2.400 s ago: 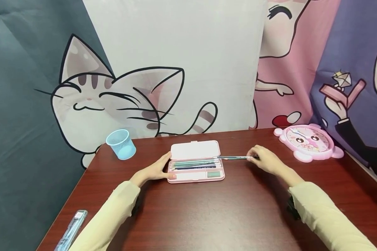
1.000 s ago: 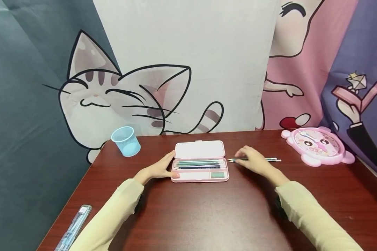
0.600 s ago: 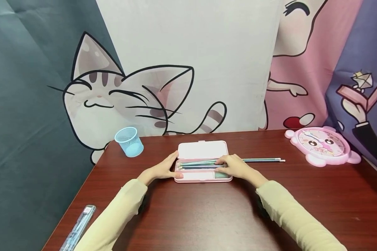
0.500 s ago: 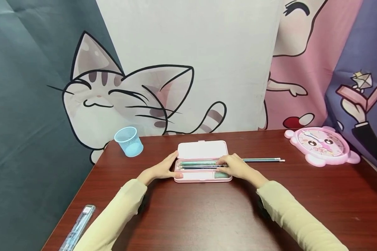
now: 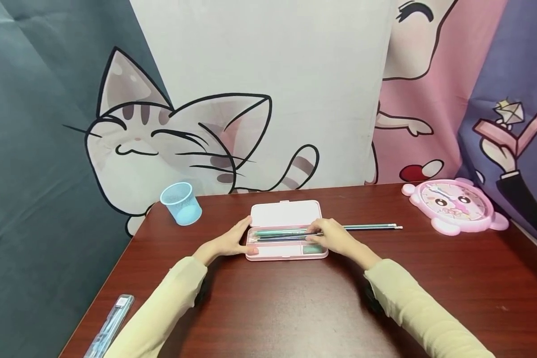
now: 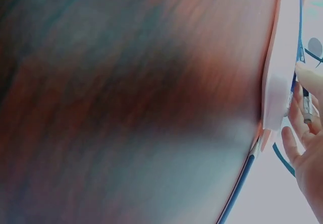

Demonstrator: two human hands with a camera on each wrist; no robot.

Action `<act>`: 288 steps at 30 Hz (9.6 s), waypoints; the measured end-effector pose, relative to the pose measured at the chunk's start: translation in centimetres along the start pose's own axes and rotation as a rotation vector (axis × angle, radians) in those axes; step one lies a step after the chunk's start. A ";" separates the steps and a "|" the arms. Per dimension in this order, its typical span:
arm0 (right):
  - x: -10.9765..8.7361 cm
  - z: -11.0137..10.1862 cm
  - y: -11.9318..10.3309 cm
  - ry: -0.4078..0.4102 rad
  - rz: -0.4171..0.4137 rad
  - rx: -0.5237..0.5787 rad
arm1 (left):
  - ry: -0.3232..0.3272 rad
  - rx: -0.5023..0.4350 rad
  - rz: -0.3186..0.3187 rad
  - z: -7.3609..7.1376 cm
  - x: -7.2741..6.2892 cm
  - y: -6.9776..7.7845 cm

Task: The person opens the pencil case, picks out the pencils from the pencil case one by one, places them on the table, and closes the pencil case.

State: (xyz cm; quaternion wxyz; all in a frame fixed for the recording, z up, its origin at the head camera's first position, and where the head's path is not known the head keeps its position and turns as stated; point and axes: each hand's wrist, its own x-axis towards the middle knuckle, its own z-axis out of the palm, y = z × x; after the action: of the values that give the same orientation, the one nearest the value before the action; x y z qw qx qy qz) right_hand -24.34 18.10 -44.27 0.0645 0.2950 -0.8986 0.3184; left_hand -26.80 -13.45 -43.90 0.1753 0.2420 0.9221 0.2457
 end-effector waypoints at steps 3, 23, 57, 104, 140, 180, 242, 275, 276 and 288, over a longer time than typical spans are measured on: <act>-0.3 -0.4 0.1 0.034 0.031 0.046 | 0.001 0.001 0.006 0.1 0.1 0.0; -6.5 -7.3 3.6 0.260 0.061 -0.031 | 0.011 -0.022 -0.002 0.0 -0.2 0.0; -9.1 -9.0 9.2 0.247 0.075 -0.337 | 0.008 -0.047 -0.028 0.1 -0.5 0.4; -1.7 -2.6 1.1 0.063 0.062 0.059 | 0.011 -0.053 -0.041 0.2 -0.8 -0.2; -10.8 -10.5 9.3 0.185 0.119 -0.097 | -0.015 -0.042 -0.026 0.1 0.1 0.2; -0.3 -0.8 -0.8 -0.164 -0.029 -0.025 | 0.025 -0.035 -0.019 0.5 -0.3 0.1; -11.0 -7.6 9.0 0.280 -0.055 -0.375 | 0.080 -0.076 0.030 1.6 -1.6 -0.2; -1.5 -0.5 0.0 0.112 -0.131 -0.086 | 0.088 -0.084 0.028 1.8 -1.3 0.1; -1.3 -0.4 -0.1 0.085 -0.109 -0.088 | 0.090 -0.088 0.033 1.8 -1.3 0.1; -0.3 0.7 0.3 -0.044 -0.011 -0.126 | 0.114 -0.076 0.045 1.9 -1.7 -0.3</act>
State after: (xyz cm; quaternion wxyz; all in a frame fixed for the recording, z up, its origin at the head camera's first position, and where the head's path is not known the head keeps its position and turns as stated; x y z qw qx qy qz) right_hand -24.17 18.00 -45.10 0.0648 0.3025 -0.9164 0.2540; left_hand -24.71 -13.86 -45.25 0.1259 0.2415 0.9150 0.2978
